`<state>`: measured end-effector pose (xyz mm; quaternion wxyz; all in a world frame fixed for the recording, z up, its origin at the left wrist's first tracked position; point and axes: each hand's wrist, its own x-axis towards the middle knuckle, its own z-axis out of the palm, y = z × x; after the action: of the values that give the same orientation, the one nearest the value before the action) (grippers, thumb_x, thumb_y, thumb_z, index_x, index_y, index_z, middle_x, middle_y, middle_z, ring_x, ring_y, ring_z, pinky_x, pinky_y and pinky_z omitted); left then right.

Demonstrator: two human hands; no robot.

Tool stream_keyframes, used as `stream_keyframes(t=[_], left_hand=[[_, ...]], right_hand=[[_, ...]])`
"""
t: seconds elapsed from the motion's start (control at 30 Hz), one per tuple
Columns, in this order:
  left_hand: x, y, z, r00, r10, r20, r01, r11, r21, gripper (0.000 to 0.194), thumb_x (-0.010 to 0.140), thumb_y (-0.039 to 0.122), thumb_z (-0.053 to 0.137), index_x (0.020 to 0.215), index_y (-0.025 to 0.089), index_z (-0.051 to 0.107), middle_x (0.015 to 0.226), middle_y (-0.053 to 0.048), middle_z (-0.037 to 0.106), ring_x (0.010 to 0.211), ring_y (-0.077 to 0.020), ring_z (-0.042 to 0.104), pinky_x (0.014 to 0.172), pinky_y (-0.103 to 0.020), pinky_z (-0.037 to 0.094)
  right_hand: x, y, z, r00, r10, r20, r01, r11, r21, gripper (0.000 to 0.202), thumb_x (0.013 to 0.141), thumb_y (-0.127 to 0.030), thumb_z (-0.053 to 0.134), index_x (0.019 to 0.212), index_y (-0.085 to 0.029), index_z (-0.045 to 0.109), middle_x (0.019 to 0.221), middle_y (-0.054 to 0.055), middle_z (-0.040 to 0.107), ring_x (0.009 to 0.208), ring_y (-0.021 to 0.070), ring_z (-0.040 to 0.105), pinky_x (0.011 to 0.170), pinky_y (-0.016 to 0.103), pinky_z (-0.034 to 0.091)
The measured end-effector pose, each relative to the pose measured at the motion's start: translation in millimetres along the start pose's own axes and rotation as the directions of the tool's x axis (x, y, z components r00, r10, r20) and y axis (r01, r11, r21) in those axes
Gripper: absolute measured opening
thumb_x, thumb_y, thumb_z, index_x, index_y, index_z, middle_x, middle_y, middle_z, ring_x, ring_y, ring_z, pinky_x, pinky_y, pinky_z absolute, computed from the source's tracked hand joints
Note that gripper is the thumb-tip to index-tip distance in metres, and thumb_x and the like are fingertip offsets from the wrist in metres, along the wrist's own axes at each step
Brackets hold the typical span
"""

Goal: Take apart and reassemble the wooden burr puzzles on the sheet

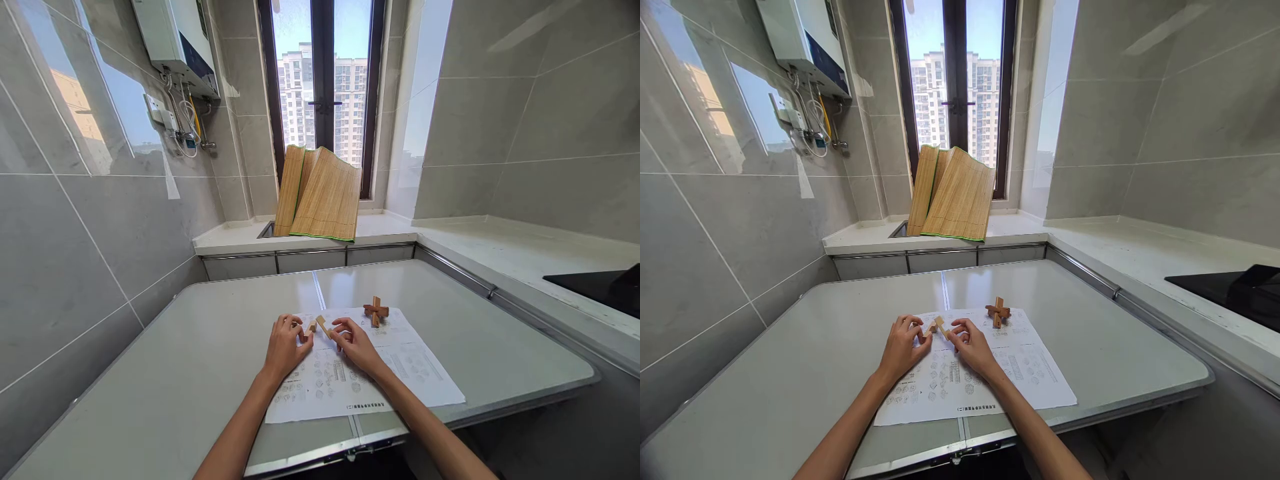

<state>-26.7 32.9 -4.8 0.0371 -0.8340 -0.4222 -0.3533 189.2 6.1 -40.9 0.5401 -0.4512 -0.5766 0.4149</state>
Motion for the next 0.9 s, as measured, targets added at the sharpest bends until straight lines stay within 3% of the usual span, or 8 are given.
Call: stream_keyframes(t=[0.13,0.3,0.5,0.63,0.77,0.9], left_hand=[[-0.2,-1.5,-1.3,1.0,0.024,0.016,-0.025,0.997,0.072,0.027,0.081,0.024,0.065,0.057,0.02,0.057,0.104,-0.009,0.067,0.109,-0.0294,0.056,0.091,-0.046,0.049],[-1.0,-0.9,-2.3,0.993,0.091,0.08,-0.094,0.995,0.035,0.028,0.079,0.024,0.067,0.054,0.02,0.056,0.111,-0.009,0.065,0.116,-0.0305,0.053,0.095,-0.048,0.049],[-2.8,3.1,-5.9,0.976,0.15,0.16,-0.143,0.988,-0.056,0.03,0.084,0.035,0.068,0.061,0.021,0.054,0.117,-0.008,0.061,0.118,-0.0291,0.052,0.097,-0.046,0.05],[-3.9,1.0,-4.1,0.983,0.101,0.155,-0.093,0.994,-0.059,0.024,0.082,0.043,0.071,0.082,0.022,0.059,0.124,-0.009,0.059,0.121,-0.0304,0.051,0.1,-0.048,0.049],[-6.3,-8.9,3.5,0.989,0.0,0.145,0.004,0.999,-0.033,0.053,0.079,0.056,0.071,0.116,0.022,0.058,0.144,-0.014,0.049,0.137,-0.037,0.041,0.109,-0.055,0.042],[-10.6,-20.7,13.5,0.966,-0.104,0.238,0.114,0.993,-0.027,0.08,0.084,0.067,0.061,0.146,0.02,0.042,0.16,-0.017,0.036,0.149,-0.0386,0.029,0.117,-0.057,0.033]], right_hand=[[-0.8,-0.2,-2.1,0.994,-0.057,-0.088,0.038,0.978,-0.205,0.037,0.088,-0.05,0.063,0.111,-0.021,0.061,0.089,0.002,0.07,0.063,0.0149,0.06,0.064,0.03,0.049],[-7.3,-3.5,-1.9,0.982,-0.182,-0.042,0.14,0.866,-0.48,0.029,0.092,-0.039,0.057,0.114,-0.022,0.063,0.088,0.002,0.07,0.065,0.0162,0.061,0.07,0.032,0.049],[-10.8,-3.1,-1.8,0.969,-0.244,-0.039,0.167,0.764,-0.623,0.024,0.092,-0.035,0.054,0.11,-0.022,0.063,0.088,0.002,0.069,0.068,0.0171,0.062,0.066,0.03,0.046],[-10.5,0.6,-1.6,0.968,-0.251,-0.009,0.186,0.739,-0.648,0.022,0.093,-0.036,0.055,0.108,-0.022,0.064,0.082,0.0,0.067,0.066,0.0167,0.062,0.064,0.029,0.045],[-11.5,-0.2,-1.5,0.973,-0.222,0.056,0.207,0.746,-0.632,0.024,0.093,-0.04,0.057,0.109,-0.024,0.064,0.079,-0.001,0.068,0.064,0.0165,0.062,0.064,0.029,0.045],[-14.1,-5.8,-1.6,0.973,-0.19,0.128,0.228,0.77,-0.596,0.027,0.093,-0.044,0.06,0.112,-0.025,0.064,0.082,-0.001,0.069,0.066,0.0168,0.063,0.067,0.03,0.046]])
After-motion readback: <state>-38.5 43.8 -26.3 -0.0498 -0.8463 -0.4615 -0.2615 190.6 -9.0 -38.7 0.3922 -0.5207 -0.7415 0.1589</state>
